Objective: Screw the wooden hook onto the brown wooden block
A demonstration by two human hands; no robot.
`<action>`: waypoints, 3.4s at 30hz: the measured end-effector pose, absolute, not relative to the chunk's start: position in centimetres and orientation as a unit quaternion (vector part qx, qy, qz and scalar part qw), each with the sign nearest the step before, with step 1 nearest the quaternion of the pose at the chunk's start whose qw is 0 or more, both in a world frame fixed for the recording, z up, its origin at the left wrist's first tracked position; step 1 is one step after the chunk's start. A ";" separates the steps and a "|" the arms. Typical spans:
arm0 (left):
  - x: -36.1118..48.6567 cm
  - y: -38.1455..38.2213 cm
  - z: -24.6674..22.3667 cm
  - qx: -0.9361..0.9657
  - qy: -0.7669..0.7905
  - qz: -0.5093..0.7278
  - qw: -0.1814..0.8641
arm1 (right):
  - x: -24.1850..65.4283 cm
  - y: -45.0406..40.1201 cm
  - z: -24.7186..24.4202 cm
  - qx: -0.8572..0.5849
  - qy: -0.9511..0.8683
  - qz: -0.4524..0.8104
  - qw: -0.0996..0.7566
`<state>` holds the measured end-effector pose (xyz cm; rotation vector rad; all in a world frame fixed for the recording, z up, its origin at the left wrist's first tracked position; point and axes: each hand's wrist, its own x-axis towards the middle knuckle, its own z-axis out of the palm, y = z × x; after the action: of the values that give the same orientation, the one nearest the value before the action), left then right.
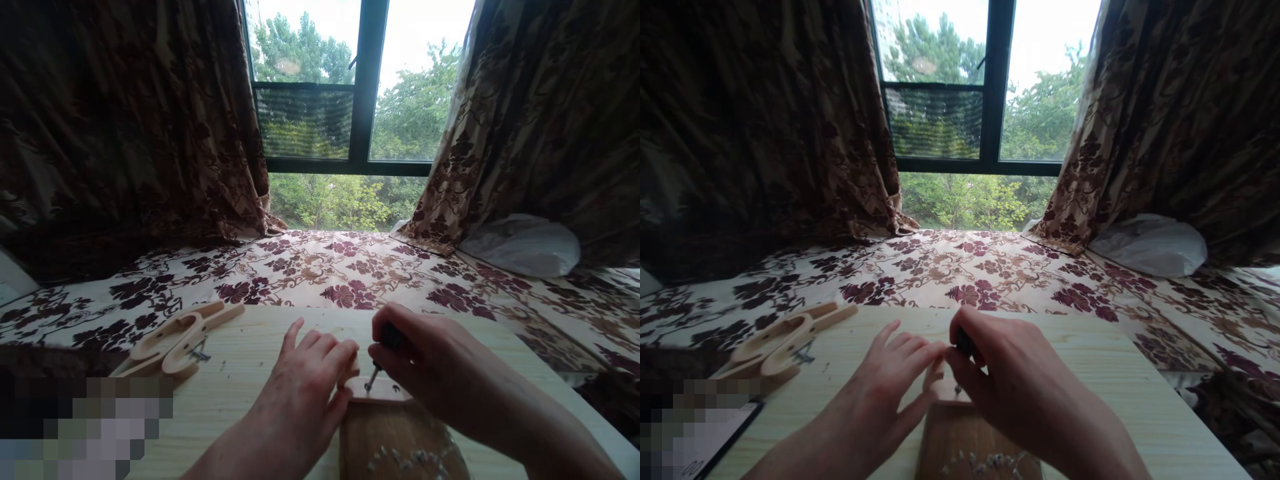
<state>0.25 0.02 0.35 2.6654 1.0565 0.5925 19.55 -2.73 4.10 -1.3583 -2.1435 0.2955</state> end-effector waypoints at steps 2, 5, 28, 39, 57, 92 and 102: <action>0.2 0.0 0.3 0.905 0.358 0.205 0.102 | 19.6 -2.3 4.0 -0.528 -0.794 0.090 0.288; 0.3 -0.2 0.3 0.905 0.360 0.204 0.097 | 19.9 -1.9 3.8 -0.559 -0.775 0.059 0.288; 0.4 -0.2 0.6 0.908 0.360 0.196 0.087 | 19.7 -2.8 4.5 -0.509 -0.810 0.084 0.279; 0.5 -0.1 0.4 0.908 0.359 0.197 0.089 | 20.2 -3.3 4.6 -0.503 -0.815 0.092 0.273; 0.4 -0.1 0.3 0.908 0.355 0.209 0.082 | 19.2 -3.5 4.5 -0.488 -0.823 0.091 0.277; 0.4 -0.3 0.3 0.910 0.356 0.199 0.080 | 19.9 -2.4 4.4 -0.559 -0.780 0.053 0.277; 0.3 -0.2 0.4 0.905 0.359 0.204 0.104 | 20.4 -2.5 4.0 -0.553 -0.784 0.083 0.270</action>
<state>0.28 -0.15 0.40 2.6688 1.0603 0.6005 20.44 -2.52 4.01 -1.4893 -2.1130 0.2228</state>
